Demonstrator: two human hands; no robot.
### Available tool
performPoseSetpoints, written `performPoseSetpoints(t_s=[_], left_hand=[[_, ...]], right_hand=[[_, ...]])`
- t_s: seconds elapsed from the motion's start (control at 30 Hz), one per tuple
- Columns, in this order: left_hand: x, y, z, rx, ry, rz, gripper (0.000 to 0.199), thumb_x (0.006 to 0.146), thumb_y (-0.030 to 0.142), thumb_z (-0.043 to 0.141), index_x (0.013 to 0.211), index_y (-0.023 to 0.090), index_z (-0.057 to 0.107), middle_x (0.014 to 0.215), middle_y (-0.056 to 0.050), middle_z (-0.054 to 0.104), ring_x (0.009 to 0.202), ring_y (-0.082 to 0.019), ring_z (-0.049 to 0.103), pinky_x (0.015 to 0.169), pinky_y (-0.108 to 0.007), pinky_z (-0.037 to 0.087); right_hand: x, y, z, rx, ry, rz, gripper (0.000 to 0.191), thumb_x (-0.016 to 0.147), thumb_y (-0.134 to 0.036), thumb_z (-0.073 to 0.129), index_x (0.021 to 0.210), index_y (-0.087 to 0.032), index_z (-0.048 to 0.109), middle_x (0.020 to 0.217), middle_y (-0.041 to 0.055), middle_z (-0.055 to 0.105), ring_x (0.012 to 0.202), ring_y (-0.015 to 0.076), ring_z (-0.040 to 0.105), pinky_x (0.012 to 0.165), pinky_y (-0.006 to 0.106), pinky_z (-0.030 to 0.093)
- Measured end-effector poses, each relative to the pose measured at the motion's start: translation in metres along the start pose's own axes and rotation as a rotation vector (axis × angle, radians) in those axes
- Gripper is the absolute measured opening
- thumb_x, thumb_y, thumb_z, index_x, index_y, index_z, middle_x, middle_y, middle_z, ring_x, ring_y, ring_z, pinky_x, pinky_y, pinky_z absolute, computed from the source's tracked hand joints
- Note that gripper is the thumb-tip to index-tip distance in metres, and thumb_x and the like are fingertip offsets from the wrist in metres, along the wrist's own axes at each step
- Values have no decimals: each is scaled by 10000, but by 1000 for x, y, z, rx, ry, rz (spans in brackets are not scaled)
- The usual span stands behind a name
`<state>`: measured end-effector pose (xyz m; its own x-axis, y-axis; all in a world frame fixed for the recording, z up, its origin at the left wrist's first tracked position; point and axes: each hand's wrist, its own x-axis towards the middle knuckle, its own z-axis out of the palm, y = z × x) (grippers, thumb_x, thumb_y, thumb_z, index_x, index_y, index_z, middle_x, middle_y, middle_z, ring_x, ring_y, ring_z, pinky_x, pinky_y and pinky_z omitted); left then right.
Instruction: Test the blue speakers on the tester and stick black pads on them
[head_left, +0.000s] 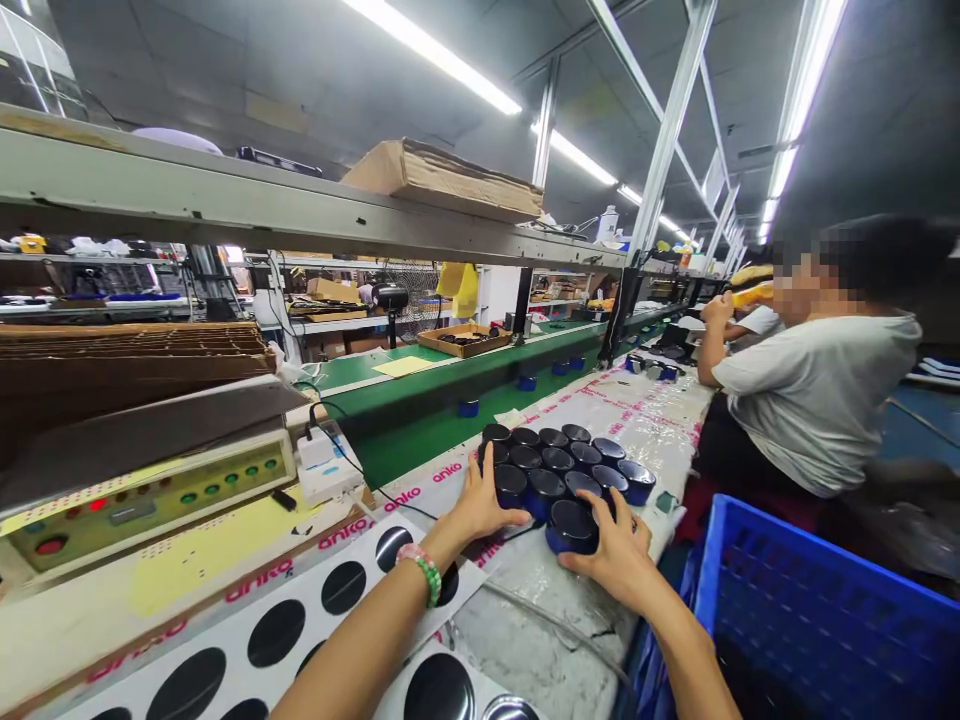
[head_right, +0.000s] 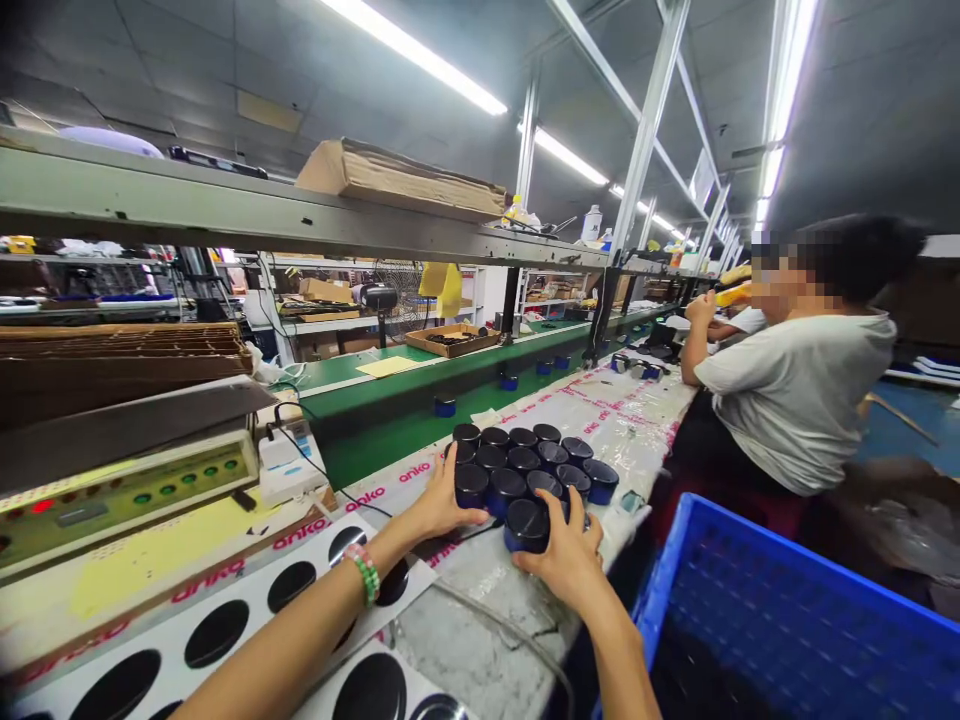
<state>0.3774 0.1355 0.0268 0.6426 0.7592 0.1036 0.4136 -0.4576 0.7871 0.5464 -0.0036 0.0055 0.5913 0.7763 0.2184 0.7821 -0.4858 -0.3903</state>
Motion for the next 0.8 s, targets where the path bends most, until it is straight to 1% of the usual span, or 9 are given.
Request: performPoseSetpoints(t_s=[0.1, 0.2, 0.27, 0.33, 0.43, 0.53, 0.63, 0.7, 0.8], left_hand=[[-29, 6, -6, 196, -5, 13, 733, 781, 458, 641, 1357, 124, 334, 1427, -207, 291, 1340, -367, 253, 1067, -508, 238], [-54, 11, -10, 376, -103, 52, 358, 847, 399, 598, 1099, 147, 571, 1218, -109, 533, 1190, -296, 455, 1004, -526, 327], [-62, 16, -18, 462, -164, 63, 263, 876, 340, 581, 1055, 148, 593, 1160, -78, 575, 1117, -254, 517, 963, -508, 386], [-65, 24, -36, 512, -202, 60, 238, 895, 323, 560, 1051, 147, 594, 1121, -71, 595, 1048, -225, 562, 917, -466, 441], [-67, 32, -87, 545, -204, 11, 244, 896, 350, 559, 1030, 150, 600, 1048, -61, 620, 919, -185, 608, 827, -399, 501], [-70, 30, -148, 585, -22, -127, 273, 915, 366, 525, 1070, 149, 581, 1049, -62, 615, 894, -181, 612, 796, -384, 514], [-75, 16, -194, 649, 205, -324, 303, 911, 347, 535, 1142, 151, 548, 1127, -79, 584, 966, -206, 596, 826, -415, 506], [-84, 6, -212, 677, 292, -436, 315, 905, 343, 546, 1157, 154, 541, 1152, -83, 573, 983, -212, 591, 830, -420, 506], [-116, 2, -224, 718, 372, -522, 327, 921, 353, 510, 1175, 147, 524, 1160, -98, 568, 1011, -231, 580, 866, -455, 475]], right_hand=[[-3, 5, 6, 25, 49, -38, 889, 633, -497, 640, 1405, -249, 276, 1489, 159, 111, 1350, 412, 184, 999, 509, 312], [-4, 10, 13, 32, 84, -47, 891, 646, -535, 623, 1403, -229, 265, 1470, 181, 142, 1351, 424, 175, 1002, 532, 299], [-4, 12, 15, 31, 100, -62, 873, 647, -551, 617, 1390, -238, 283, 1464, 176, 160, 1344, 427, 193, 999, 541, 299], [-4, 13, 16, 28, 106, -84, 849, 661, -573, 600, 1380, -237, 299, 1458, 171, 180, 1336, 417, 226, 1006, 532, 297], [-5, 14, 16, 17, 114, -109, 833, 685, -581, 576, 1378, -198, 318, 1453, 186, 193, 1335, 395, 244, 1028, 511, 282], [-7, 8, 11, 2, 141, -94, 847, 672, -577, 583, 1374, -165, 349, 1449, 212, 214, 1322, 431, 240, 1006, 564, 286], [-16, -8, -3, -19, 200, -64, 843, 699, -631, 521, 1390, -179, 349, 1478, 202, 171, 1325, 495, 151, 959, 669, 256], [-30, -22, -19, 5, 227, -120, 816, 724, -668, 464, 1380, -192, 373, 1487, 183, 172, 1334, 483, 142, 973, 676, 237], [-62, -43, -41, 198, 131, -368, 688, 743, -642, 480, 1296, -232, 475, 1412, 137, 367, 1283, 380, 353, 1019, 550, 322]])
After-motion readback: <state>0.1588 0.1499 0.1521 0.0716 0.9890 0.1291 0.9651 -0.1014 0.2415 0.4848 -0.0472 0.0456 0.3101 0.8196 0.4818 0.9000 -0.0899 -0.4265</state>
